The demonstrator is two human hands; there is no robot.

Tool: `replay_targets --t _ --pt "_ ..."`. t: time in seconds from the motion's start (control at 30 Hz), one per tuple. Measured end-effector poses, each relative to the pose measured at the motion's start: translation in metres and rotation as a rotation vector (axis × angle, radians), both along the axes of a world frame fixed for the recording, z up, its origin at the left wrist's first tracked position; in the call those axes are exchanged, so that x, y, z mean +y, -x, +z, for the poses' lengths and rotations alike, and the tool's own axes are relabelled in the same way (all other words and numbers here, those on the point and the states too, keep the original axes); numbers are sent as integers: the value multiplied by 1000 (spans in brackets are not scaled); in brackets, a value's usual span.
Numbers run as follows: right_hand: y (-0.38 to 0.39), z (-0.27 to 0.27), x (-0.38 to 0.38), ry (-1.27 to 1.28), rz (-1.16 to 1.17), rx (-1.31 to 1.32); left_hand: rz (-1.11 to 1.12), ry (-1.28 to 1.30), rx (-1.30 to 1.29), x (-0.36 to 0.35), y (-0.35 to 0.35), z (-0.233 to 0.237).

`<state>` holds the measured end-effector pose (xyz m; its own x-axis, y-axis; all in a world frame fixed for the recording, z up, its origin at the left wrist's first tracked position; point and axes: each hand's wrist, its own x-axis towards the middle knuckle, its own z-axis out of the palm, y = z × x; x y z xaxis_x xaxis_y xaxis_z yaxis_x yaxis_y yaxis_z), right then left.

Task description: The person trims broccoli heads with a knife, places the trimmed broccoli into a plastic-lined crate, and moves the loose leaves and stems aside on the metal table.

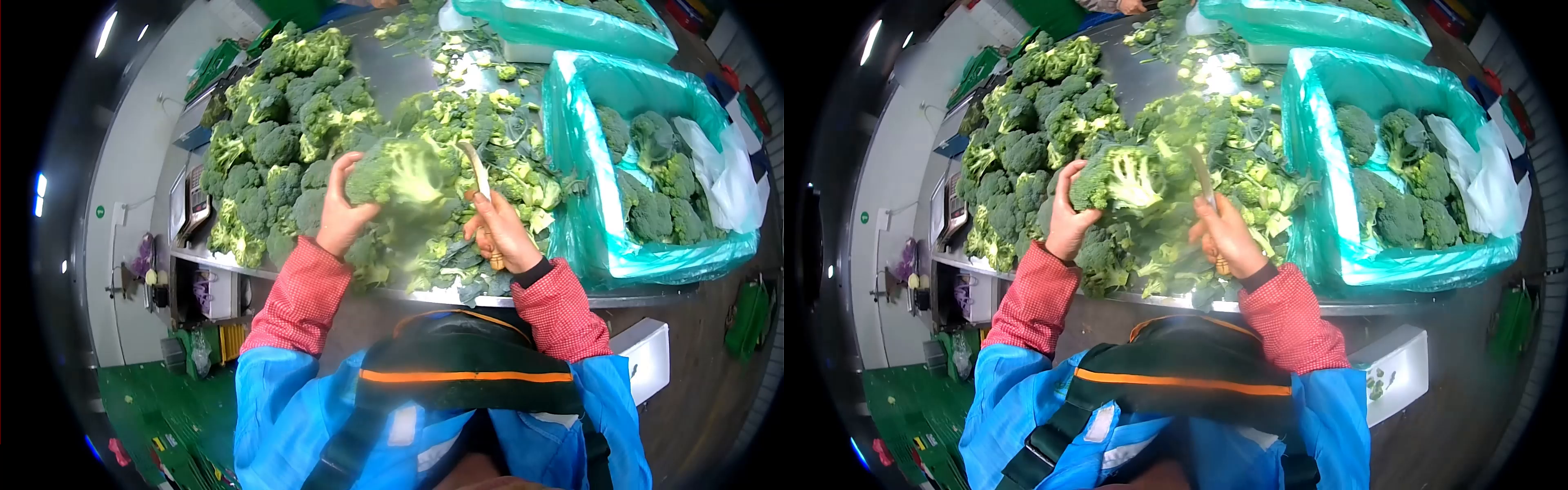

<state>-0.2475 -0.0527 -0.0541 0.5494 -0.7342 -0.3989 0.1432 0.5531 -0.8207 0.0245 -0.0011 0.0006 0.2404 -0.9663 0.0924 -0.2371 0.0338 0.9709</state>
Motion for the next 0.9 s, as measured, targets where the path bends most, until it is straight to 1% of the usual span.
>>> replay_targets --t 0.07,0.1,0.13,0.17,0.2,0.23,0.3,0.33,0.37,0.4,0.43,0.47,0.5,0.53,0.57,0.6,0.63,0.67,0.7,0.73,0.77,0.8,0.83,0.87,0.9 --pt "5 -8 1 13 -5 36 55 4 -67 -9 -9 6" --pt "11 -13 1 18 -5 65 113 114 -290 -19 -34 -12" --pt "15 -8 5 45 -13 113 155 145 -390 -26 -43 -7" --pt "16 -15 9 104 -16 200 184 202 -472 -38 -77 -27" --pt "22 -12 14 116 5 198 284 213 -713 -47 -96 -34" --pt "27 -10 19 130 28 194 349 106 -948 -49 -86 -19" --pt "31 -31 30 195 42 196 361 65 -1054 -66 -69 -9" --pt "32 -51 35 342 14 247 247 143 -1027 -79 -50 2" --pt "37 -56 41 416 39 370 137 216 -999 -90 -22 15" --pt "42 -64 47 465 34 348 18 279 -930 -100 17 29" --pt "47 -69 50 516 30 325 -94 300 -796 -113 50 35" --pt "52 -70 53 529 42 299 -245 361 -718 -123 85 44" --pt "60 -66 55 600 63 368 -388 354 -684 -131 122 55" --pt "68 -58 57 590 96 383 -516 481 -700 -143 157 62" --pt "75 -52 59 580 131 399 -645 548 -707 -149 198 75" --pt "81 -54 64 577 90 363 -745 509 -671 -158 229 75" --pt "89 -43 63 549 164 430 -874 488 -610 -165 263 78" --pt "94 -50 65 602 119 410 -954 436 -531 -177 292 66" --pt "99 -58 70 654 75 390 -1048 384 -558 -191 318 54" --pt "104 -64 72 661 53 378 -1150 278 -650 -208 340 37" --pt "110 -68 73 668 33 366 -1182 233 -801 -221 359 18" --pt "117 -71 75 677 13 354 -1217 65 -1011 -228 378 14" --pt "124 -72 77 659 -4 344 -1253 -60 -1104 -238 395 0" --pt "138 -72 78 640 -31 332 -1342 -366 -1359 -253 423 -12" --pt "145 -70 79 621 -50 321 -1360 -390 -1353 -259 430 -23"
